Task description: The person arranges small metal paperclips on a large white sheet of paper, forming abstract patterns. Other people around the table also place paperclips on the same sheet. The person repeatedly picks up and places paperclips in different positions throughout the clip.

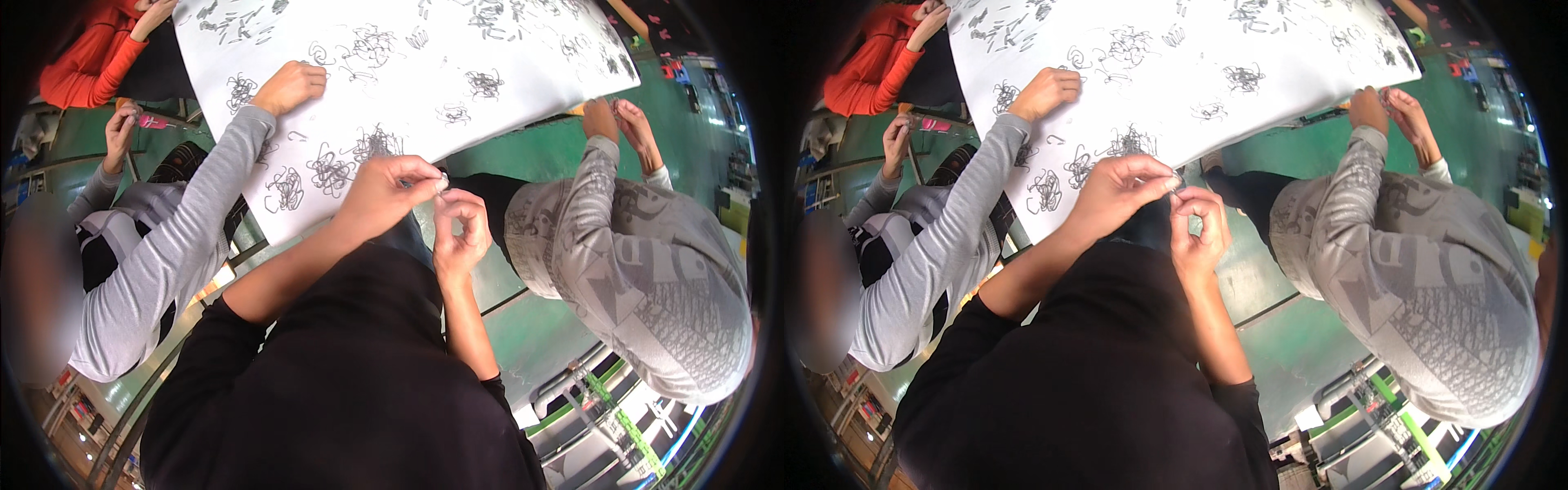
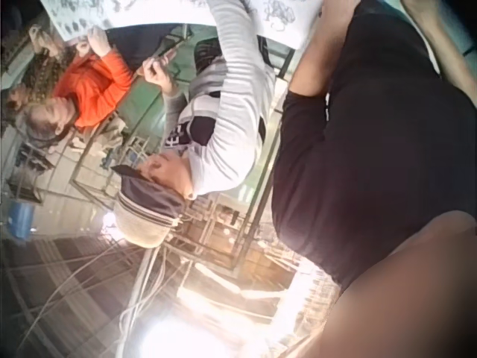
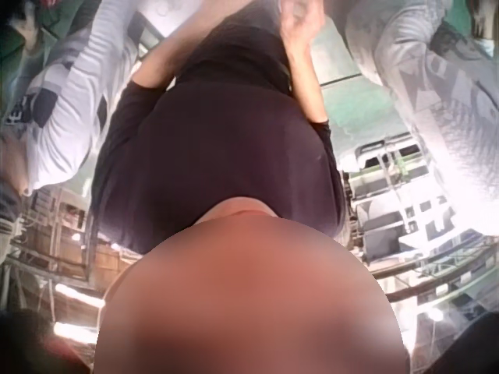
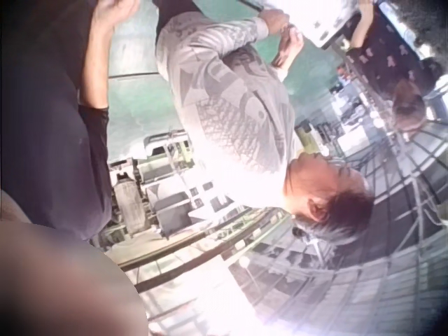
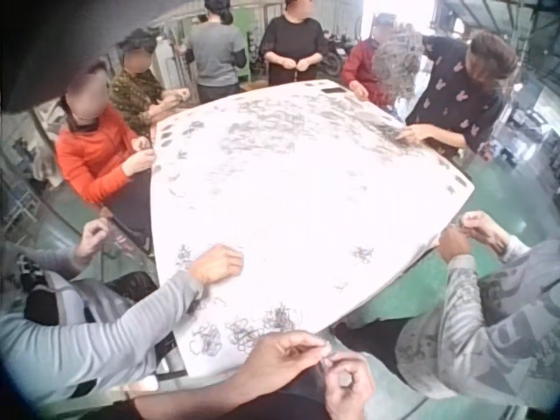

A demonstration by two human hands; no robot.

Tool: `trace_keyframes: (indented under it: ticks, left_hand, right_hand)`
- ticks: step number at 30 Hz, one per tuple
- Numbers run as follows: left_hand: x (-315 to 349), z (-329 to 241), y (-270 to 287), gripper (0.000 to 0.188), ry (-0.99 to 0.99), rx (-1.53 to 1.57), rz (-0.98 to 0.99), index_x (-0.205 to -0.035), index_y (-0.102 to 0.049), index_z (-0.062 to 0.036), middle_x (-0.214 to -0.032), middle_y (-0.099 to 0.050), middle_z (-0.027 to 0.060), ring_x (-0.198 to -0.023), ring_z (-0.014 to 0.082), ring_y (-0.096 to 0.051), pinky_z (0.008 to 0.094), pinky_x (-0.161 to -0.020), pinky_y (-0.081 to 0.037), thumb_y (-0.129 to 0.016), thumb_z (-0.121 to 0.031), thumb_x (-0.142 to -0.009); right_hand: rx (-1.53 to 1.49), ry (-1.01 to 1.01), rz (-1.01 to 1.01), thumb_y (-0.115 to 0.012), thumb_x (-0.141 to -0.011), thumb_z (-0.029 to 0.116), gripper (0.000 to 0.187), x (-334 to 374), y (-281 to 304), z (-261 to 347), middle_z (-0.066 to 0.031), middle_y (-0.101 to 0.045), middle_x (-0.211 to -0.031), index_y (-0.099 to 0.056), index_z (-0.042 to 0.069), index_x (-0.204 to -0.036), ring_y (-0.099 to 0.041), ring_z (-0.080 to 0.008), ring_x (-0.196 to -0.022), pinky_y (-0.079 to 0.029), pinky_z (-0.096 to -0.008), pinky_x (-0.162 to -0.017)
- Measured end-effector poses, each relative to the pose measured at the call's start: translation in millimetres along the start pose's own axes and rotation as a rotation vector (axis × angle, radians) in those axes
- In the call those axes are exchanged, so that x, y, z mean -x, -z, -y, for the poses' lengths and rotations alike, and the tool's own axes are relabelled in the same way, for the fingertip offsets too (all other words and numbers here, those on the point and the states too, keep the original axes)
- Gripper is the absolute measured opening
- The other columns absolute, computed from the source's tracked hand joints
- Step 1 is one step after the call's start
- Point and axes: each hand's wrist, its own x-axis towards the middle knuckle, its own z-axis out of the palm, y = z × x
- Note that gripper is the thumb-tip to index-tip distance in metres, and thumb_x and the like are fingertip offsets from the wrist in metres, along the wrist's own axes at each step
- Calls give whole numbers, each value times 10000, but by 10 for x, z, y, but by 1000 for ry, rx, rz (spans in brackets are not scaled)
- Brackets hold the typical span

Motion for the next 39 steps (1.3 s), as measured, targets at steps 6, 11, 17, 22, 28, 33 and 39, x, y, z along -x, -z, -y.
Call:
trace_keyframes:
  ticks: [6, 11, 17, 22, 28, 33, 39]
  left_hand:
    - [70, 207, -46, 111, -505, -281, -201, -902, -711, -52, -980, -667, 48, -884, 165, -613, 292, -750, -488, -712, -31, -792]
    - [116, 255, 42, 118, -488, -310, -213, -879, -717, -59, -931, -653, 54, -863, 205, -598, 304, -749, -487, -720, -15, -770]
    - [222, 306, 96, 114, -474, -303, -148, -893, -705, -58, -877, -653, 48, -861, 209, -599, 322, -771, -486, -716, -36, -782]
    - [306, 415, 73, 111, -495, -365, -176, -896, -702, -81, -890, -669, 23, -878, 213, -597, 336, -798, -484, -724, -81, -787]
    - [360, 495, 52, 87, -514, -413, -243, -911, -692, -122, -919, -661, -29, -916, 150, -585, 309, -822, -456, -685, -177, -845]
    - [451, 507, 50, 87, -508, -419, -250, -901, -692, -117, -920, -662, -22, -920, 157, -582, 309, -828, -454, -692, -173, -835]
    - [485, 544, 31, 93, -527, -395, -272, -896, -693, -108, -920, -663, -6, -904, 173, -587, 322, -824, -469, -703, -163, -822]
  right_hand:
    - [95, 125, 63, -697, -785, -59, 213, 28, 37, -145, -113, -630, -888, -526, 33, -872, -618, -227, -783, -506, -299, -671]
    - [75, -62, 125, -635, -878, 47, 146, -258, 9, -354, -103, -594, -918, -561, 13, -999, -589, -181, -762, -490, -274, -645]
    - [162, -8, 508, -651, -852, 121, 90, -1118, -992, -729, -109, -639, -838, -656, 38, -885, -623, -261, -736, -485, -342, -656]
    - [359, 144, 823, -654, -836, 139, 64, -1535, -2063, -753, -86, -656, -884, -678, 83, -855, -637, -284, -822, -495, -399, -730]
    - [478, 330, 958, -651, -808, 117, 41, -1654, -2706, -759, -71, -647, -880, -688, 134, -816, -636, -285, -848, -507, -419, -738]
    - [672, 559, 1079, -641, -827, 115, 88, -1682, -2721, -769, -70, -644, -937, -672, 105, -908, -637, -263, -912, -510, -404, -772]
    - [615, 279, 1104, -574, -837, 42, 141, -1763, -2464, -718, -73, -641, -1017, -645, 108, -938, -623, -255, -971, -501, -386, -820]
